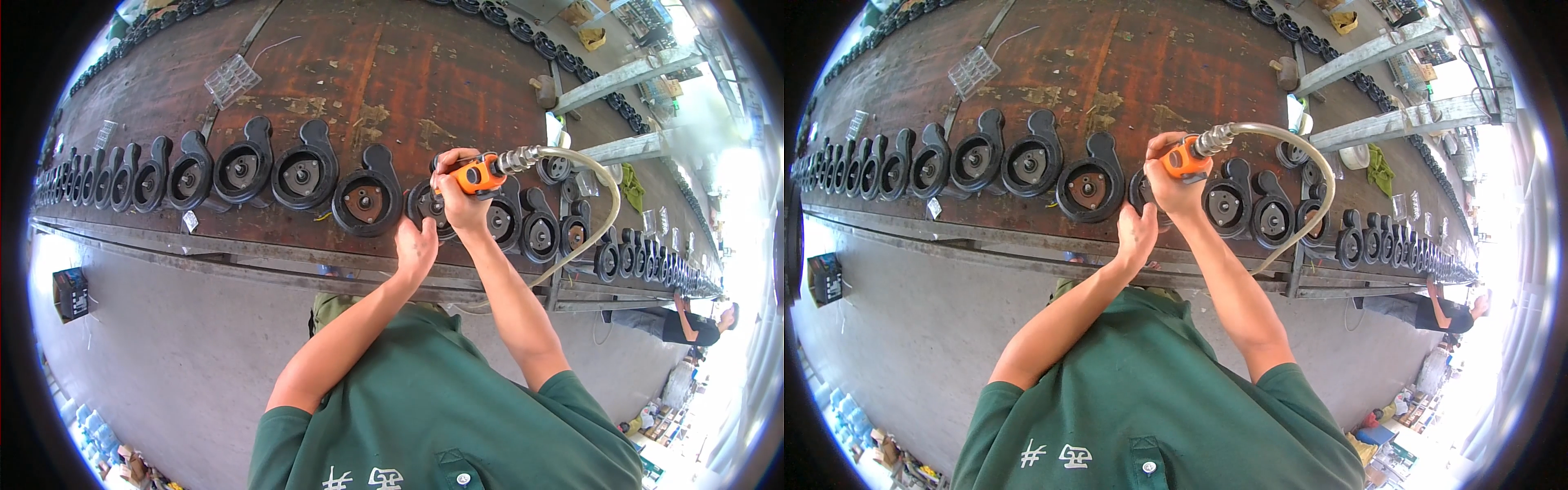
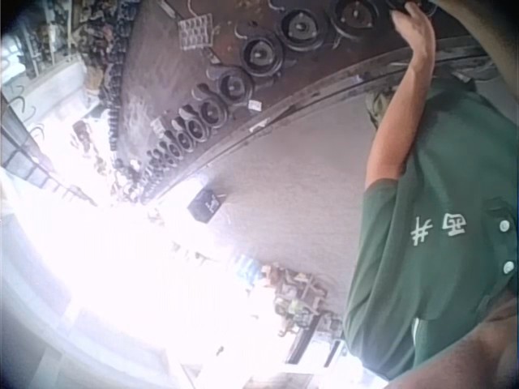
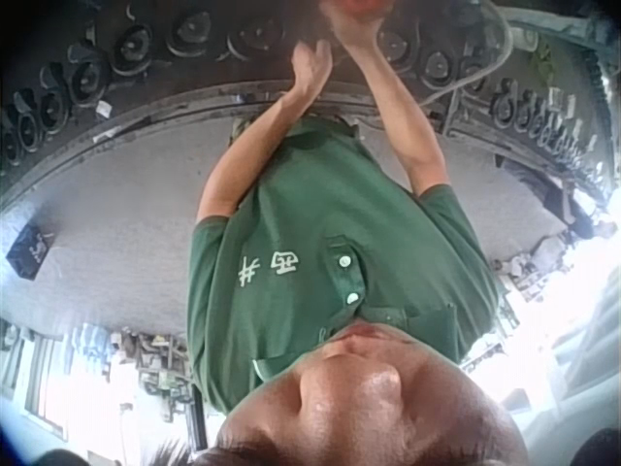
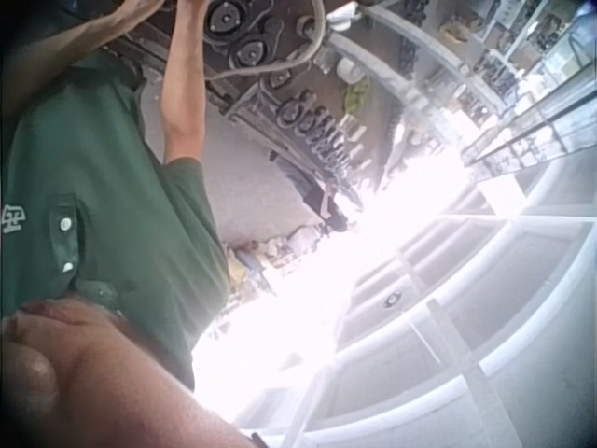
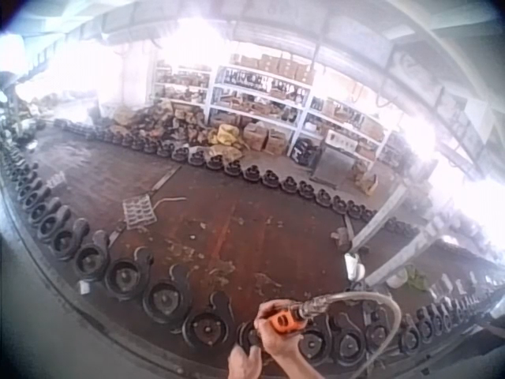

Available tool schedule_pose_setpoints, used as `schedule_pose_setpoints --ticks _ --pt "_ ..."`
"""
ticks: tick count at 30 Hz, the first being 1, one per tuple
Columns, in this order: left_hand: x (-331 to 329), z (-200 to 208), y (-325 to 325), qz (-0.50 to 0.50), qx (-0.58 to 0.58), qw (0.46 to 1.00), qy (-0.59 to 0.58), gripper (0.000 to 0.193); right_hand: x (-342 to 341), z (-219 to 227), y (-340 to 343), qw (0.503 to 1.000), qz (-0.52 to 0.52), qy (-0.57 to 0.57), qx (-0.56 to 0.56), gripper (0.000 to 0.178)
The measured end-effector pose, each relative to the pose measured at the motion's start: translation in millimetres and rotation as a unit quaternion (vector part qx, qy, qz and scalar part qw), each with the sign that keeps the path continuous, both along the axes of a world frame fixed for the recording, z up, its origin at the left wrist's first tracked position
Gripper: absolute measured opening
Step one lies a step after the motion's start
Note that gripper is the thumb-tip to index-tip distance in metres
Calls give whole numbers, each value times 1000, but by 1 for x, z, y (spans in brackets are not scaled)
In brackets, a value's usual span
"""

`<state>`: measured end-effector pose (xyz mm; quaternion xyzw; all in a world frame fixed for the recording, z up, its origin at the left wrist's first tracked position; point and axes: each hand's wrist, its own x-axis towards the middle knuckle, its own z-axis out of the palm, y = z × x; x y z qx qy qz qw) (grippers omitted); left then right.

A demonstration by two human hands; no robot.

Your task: The person assembles metal housing components by placing a circular metal piece into each housing on a conveyor line and securing them using a pneumatic screwdriver.

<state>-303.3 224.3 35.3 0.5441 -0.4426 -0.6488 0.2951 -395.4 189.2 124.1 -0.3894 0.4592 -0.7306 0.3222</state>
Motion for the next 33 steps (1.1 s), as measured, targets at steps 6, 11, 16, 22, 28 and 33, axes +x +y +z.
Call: schedule_pose_setpoints --ticks 6,11,16,22,28,33 --pt "-3 -1 3 28 -3 999 -19 63 15 13 -4 998 34 51 23 20" --pt "-4 7 6 43 -21 999 -24 61 12 4 -6 998 4 63 19 20" --pt "-5 8 5 50 1 997 -56 50 9 1 -7 998 29 50 22 20" --pt "-4 20 6 69 -18 995 -68 49 13 -1 -5 998 28 52 19 20" --pt "-3 26 6 66 -10 997 -48 58 16 6 -7 998 -2 63 16 15" --pt "-1 30 5 42 -20 996 -70 59 18 10 -5 997 -5 81 8 15"
